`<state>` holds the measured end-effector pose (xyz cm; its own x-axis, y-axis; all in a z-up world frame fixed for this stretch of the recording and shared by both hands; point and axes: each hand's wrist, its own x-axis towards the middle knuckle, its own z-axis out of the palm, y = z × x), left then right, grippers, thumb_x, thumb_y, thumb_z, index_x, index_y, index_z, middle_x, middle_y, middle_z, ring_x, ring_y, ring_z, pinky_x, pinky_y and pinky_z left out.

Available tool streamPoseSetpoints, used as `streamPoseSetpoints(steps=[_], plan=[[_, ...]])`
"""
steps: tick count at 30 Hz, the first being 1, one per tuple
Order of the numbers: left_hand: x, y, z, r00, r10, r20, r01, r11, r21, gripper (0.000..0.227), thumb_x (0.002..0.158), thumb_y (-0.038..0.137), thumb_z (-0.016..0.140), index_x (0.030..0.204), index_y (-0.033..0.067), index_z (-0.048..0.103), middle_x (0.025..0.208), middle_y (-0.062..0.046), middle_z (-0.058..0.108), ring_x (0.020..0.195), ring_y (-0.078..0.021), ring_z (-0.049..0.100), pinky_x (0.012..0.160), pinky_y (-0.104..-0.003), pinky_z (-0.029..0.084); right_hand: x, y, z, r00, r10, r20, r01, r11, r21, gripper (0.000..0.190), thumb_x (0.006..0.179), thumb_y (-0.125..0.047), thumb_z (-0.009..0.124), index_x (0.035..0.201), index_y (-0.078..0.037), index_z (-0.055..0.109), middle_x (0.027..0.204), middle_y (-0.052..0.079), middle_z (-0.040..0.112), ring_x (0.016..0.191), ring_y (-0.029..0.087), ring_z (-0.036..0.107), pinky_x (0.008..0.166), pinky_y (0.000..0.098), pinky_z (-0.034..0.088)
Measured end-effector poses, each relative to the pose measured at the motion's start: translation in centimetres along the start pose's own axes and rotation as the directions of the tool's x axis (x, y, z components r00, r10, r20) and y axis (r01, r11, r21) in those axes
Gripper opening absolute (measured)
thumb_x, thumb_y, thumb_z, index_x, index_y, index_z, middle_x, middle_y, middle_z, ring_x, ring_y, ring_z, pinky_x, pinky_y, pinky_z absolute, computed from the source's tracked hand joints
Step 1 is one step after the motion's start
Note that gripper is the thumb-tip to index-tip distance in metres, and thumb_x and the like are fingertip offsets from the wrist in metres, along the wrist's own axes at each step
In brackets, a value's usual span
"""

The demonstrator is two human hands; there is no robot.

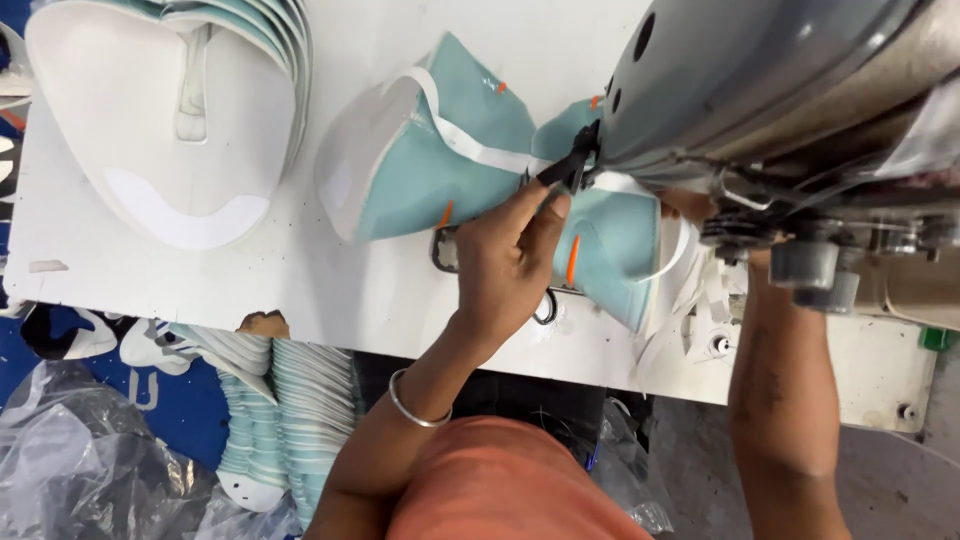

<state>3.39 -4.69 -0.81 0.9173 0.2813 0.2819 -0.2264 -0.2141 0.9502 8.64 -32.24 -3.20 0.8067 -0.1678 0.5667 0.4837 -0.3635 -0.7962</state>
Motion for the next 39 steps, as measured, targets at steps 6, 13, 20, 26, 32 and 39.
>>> streamPoseSetpoints(steps=[6,13,20,26,32,39], plan=[[-0.9,-0.5,0.9,0.997,0.033,-0.066,-0.031,0.999,0.028,0.022,0.105,0.011,0.066,0.123,-0.0021,0.068,0.068,-0.011,0.062,0.052,-0.0151,0.056,0.052,-0.031,0.042,-2.1,-8.6,4.5,0.982,-0.171,-0.08,0.167,0.985,-0.049,0.033,0.112,-0.017,0.071,0.13,0.001,0.05,0.12,0.011,0.061,0.106,0.019,0.059,0.092,0.0331,0.053],[-1.0,-1.4,0.6,0.987,0.156,-0.051,-0.156,0.988,0.003,0.026,0.107,0.011,0.064,0.128,-0.0042,0.064,0.078,-0.013,0.066,0.058,-0.0161,0.061,0.054,-0.032,0.046,-16.8,-8.5,8.3,0.957,0.099,0.274,-0.003,0.944,-0.33,0.021,0.087,0.006,0.067,0.108,0.004,0.065,0.084,0.014,0.066,0.076,0.024,0.065,0.079,0.0354,0.053],[-1.3,-1.5,1.1,0.995,0.08,-0.054,-0.082,0.996,-0.027,0.026,0.105,0.011,0.065,0.125,-0.0046,0.066,0.078,-0.015,0.069,0.057,-0.0171,0.065,0.053,-0.032,0.048,-17.0,-5.9,11.4,0.689,0.303,0.659,0.29,0.718,-0.633,0.045,0.079,-0.022,0.075,0.119,-0.003,0.066,0.111,0.024,0.066,0.102,0.047,0.06,0.078,0.0516,0.054],[-0.9,-0.5,-2.5,0.953,0.288,-0.09,-0.257,0.931,0.26,0.03,0.105,0.013,0.067,0.131,-0.002,0.066,0.084,-0.014,0.07,0.071,-0.0262,0.068,0.064,-0.038,0.052,-15.6,-7.2,10.7,0.489,0.581,0.651,-0.016,0.752,-0.659,0.054,0.083,-0.023,0.073,0.132,-0.007,0.054,0.106,0.019,0.07,0.101,0.04,0.067,0.082,0.0474,0.054],[3.5,-3.1,-8.7,0.873,0.43,-0.229,-0.196,0.74,0.643,0.054,0.099,0.029,0.073,0.131,-0.0099,0.053,0.098,-0.021,0.069,0.087,-0.0336,0.066,0.077,-0.038,0.052,-18.4,-6.1,6.0,0.304,0.521,0.798,-0.795,0.6,-0.088,0.062,0.09,-0.019,0.067,0.145,0.001,0.049,0.096,0.008,0.063,0.084,0.02,0.056,0.076,0.0328,0.046],[2.5,-0.4,-10.4,0.999,0.031,0.043,-0.035,0.995,0.096,0.026,0.104,0.022,0.064,0.121,0.0027,0.067,0.089,-0.013,0.076,0.07,-0.0201,0.075,0.063,-0.033,0.056,-16.9,-11.7,6.6,0.574,0.227,0.787,-0.725,0.586,0.361,0.073,0.103,-0.052,0.056,0.146,0.004,0.037,0.1,0.008,0.049,0.09,0.018,0.046,0.08,0.032,0.039]])
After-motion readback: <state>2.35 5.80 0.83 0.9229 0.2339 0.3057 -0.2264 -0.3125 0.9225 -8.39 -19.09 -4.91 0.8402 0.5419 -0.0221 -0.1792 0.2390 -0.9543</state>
